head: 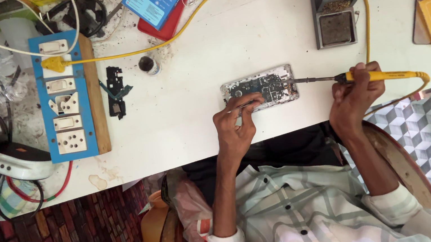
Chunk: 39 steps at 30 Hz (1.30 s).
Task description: The person uses a soldering iron and tweezers to work on a small circuit board placed on a white workbench. They repeatedly heat and adjust components on the board while holding it steady with the other hand.
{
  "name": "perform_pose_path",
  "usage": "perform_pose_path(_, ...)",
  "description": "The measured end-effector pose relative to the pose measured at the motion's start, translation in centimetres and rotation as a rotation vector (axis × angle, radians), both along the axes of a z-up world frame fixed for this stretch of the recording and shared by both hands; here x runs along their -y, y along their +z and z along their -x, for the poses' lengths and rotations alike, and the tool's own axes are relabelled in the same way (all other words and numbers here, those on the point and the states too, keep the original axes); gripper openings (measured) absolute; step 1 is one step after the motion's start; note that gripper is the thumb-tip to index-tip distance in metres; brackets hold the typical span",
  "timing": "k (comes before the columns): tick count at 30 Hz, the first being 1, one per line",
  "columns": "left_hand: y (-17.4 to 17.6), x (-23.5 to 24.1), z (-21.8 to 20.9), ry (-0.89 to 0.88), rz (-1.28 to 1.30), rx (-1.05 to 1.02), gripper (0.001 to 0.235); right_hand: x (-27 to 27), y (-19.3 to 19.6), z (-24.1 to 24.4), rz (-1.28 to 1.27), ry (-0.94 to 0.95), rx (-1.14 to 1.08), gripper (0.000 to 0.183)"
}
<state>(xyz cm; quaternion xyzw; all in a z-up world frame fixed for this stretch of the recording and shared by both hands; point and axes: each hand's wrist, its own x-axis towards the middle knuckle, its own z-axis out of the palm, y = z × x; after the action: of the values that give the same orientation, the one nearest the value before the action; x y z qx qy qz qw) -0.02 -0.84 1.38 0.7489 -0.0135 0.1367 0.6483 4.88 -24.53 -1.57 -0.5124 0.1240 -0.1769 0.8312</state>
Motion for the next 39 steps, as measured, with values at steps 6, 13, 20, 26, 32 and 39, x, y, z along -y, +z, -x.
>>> perform_pose_path(6, -0.1, -0.1, -0.5, 0.028, -0.005, 0.085, 0.016, 0.1, -0.6, 0.0, 0.06, -0.021, -0.01, 0.031)
perform_pose_path(13, 0.3, 0.6, -0.3, 0.085, 0.046, -0.027, 0.022, -0.5, -0.2, 0.2, 0.278, 0.022, -0.01, 0.023)
perform_pose_path(20, 0.0, 0.2, -1.1, 0.072, 0.031, 0.006, 0.021, -1.1, 0.4, -0.1, 0.368, 0.022, -0.038, 0.024)
perform_pose_path(26, -0.4, 0.4, -1.2, 0.146, -0.063, 0.068, 0.016, -0.8, 0.7, -0.4, 0.222, -0.014, -0.105, 0.024)
perform_pose_path(32, -1.3, 0.0, -2.1, 0.109, 0.137, 0.038, 0.014, 0.4, 0.0, -0.7, -0.008, -0.058, -0.026, 0.026)
perform_pose_path(39, -1.7, 0.4, -9.5, -0.025, 0.285, 0.113, 0.016, 0.5, -0.5, -0.7, 0.004, -0.114, -0.04, 0.033)
